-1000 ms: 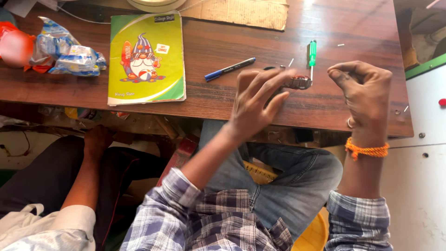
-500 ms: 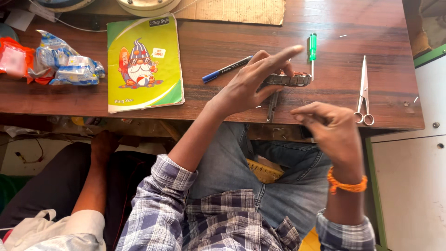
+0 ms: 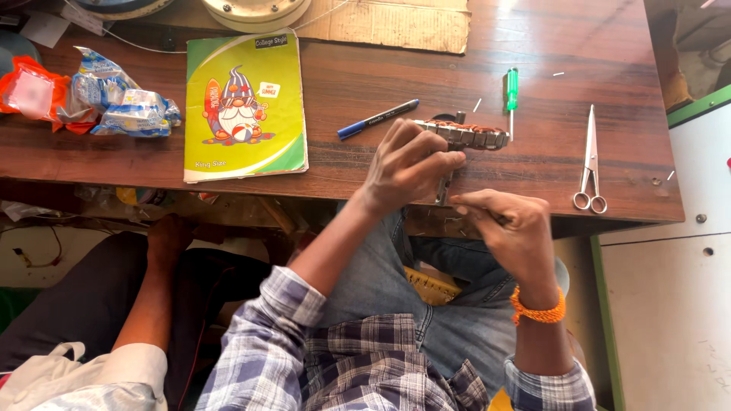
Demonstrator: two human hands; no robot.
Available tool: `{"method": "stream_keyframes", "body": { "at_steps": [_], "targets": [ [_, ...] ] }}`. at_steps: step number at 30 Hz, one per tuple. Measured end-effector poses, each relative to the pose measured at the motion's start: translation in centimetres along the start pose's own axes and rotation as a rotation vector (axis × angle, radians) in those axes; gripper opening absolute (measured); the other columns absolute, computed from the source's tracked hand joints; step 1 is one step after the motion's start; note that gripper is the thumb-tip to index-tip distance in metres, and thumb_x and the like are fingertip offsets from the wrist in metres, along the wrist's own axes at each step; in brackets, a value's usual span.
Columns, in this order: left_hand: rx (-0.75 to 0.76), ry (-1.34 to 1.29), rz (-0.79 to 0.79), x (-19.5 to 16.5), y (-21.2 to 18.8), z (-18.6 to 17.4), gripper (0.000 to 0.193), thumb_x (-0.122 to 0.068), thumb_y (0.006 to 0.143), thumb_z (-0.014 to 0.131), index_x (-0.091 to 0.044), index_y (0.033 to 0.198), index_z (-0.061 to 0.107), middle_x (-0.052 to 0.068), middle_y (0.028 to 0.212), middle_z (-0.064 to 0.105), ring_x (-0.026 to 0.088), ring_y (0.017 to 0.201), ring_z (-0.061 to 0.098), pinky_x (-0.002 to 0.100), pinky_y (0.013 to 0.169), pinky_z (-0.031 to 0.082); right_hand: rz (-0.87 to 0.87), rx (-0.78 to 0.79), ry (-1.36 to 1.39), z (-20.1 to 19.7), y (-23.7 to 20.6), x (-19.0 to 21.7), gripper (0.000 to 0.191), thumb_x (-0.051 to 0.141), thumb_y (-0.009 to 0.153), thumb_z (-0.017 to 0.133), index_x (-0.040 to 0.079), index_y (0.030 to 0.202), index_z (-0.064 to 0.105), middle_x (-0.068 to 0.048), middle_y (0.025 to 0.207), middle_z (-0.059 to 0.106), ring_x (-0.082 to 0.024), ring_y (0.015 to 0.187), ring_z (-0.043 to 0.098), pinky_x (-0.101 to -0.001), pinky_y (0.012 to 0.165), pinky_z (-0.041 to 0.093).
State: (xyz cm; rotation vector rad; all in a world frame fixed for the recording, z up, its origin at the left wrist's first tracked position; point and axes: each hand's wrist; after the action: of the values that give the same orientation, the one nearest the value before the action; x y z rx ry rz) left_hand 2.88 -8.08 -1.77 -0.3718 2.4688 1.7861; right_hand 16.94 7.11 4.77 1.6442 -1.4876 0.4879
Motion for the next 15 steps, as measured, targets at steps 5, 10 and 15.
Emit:
{"method": "stream_keyframes", "body": {
  "at_steps": [5,10,15],
  "targets": [
    [-0.238,-0.293,-0.515,-3.4,-1.4,1.9,0.012,-0.01,0.09,0.082,-0.01,0.097,0.072,-0.001,0.088,0.065,0.007,0.074,0.061,0.025,0.065,0.049,0.125,-0.113,-0.058,-1.9,1.0,1.2,0.006,0.006,0.094,0.08,0.005,0.1,0.078,0.0,0.072,0.067,-0.001,0.064,0.054,-0.0216,0.058,0.043],
    [-0.331,-0.665,-0.973,-4.6,-1.9,3.5,0.007,-0.008,0.096,0.075,-0.004,0.093,0.07,-0.008,0.07,0.063,-0.003,0.062,0.051,0.017,0.055,0.037,0.03,-0.126,-0.303,-2.2,4.6,1.9,0.009,0.012,0.095,0.084,0.005,0.099,0.08,-0.001,0.063,0.058,-0.003,0.058,0.042,-0.0246,0.051,0.029],
    [-0.511,-0.967,-1.122,-4.4,-1.6,4.5,0.01,-0.005,0.096,0.076,-0.004,0.088,0.069,-0.009,0.072,0.059,-0.004,0.061,0.045,0.018,0.054,0.03,-0.004,-0.058,-0.296,-1.5,9.8,1.1,0.01,0.013,0.094,0.083,0.005,0.101,0.08,0.003,0.063,0.06,-0.001,0.055,0.045,-0.0236,0.048,0.033]
  ]
}}
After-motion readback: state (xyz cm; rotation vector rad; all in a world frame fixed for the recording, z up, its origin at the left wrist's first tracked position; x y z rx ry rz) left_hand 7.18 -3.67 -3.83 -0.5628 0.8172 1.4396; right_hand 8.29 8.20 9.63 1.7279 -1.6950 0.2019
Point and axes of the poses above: each hand's wrist, its own y-axis towards the middle knuckle, its own z-axis out of the palm, x = y × z
